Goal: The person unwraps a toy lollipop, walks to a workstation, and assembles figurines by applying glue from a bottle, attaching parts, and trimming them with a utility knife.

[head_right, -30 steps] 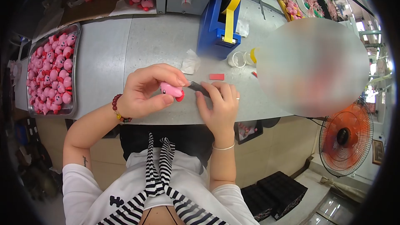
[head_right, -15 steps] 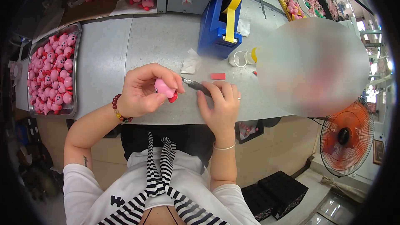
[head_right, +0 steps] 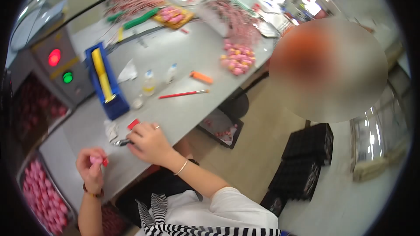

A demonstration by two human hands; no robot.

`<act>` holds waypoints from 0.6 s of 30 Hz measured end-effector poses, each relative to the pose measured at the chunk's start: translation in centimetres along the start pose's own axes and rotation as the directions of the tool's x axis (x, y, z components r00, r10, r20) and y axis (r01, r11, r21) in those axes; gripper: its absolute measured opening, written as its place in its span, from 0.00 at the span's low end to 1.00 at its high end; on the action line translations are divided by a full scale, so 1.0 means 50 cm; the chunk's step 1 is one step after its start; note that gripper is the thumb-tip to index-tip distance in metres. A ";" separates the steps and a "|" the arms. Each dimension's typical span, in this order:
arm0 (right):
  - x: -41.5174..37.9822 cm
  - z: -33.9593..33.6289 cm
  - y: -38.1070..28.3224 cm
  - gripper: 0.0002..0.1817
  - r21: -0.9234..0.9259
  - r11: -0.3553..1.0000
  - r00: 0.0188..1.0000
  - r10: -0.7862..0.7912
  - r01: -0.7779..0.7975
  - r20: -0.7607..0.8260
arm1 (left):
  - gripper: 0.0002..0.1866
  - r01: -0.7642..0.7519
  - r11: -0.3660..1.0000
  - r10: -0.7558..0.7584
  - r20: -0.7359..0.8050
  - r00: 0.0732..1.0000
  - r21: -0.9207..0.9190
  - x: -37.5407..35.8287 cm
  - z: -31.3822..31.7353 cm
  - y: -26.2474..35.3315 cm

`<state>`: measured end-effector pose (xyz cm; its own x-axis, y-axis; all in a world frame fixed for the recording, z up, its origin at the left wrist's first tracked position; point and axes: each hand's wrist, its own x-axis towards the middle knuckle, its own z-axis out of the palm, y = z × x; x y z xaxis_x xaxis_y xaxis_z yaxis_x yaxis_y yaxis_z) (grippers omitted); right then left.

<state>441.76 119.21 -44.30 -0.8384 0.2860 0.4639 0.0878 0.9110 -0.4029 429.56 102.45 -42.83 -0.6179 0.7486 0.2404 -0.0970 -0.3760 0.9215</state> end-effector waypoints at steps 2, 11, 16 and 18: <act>-0.011 -0.009 -0.003 0.10 0.001 1.000 1.000 -0.010 0.010 -0.023 | 0.07 0.003 1.000 -0.003 0.026 1.000 -0.001 -0.007 0.013 -0.003; -0.007 -0.004 0.014 0.10 0.003 1.000 0.997 -0.027 0.027 -0.067 | 0.07 0.006 1.000 -0.006 -0.021 1.000 0.007 0.019 0.012 -0.009; -0.006 -0.007 0.014 0.09 0.001 1.000 0.998 -0.028 0.028 -0.059 | 0.07 0.011 1.000 -0.012 -0.021 1.000 -0.005 0.017 0.013 -0.007; -0.006 -0.006 0.013 0.09 0.006 1.000 0.998 -0.023 0.024 -0.052 | 0.06 0.008 1.000 -0.009 -0.020 1.000 -0.016 0.017 0.010 -0.008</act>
<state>442.25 119.80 -44.48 -0.8111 0.2798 0.5136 0.0649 0.9158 -0.3964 429.48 103.52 -42.84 -0.6323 0.7409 0.2265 -0.1144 -0.3784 0.9185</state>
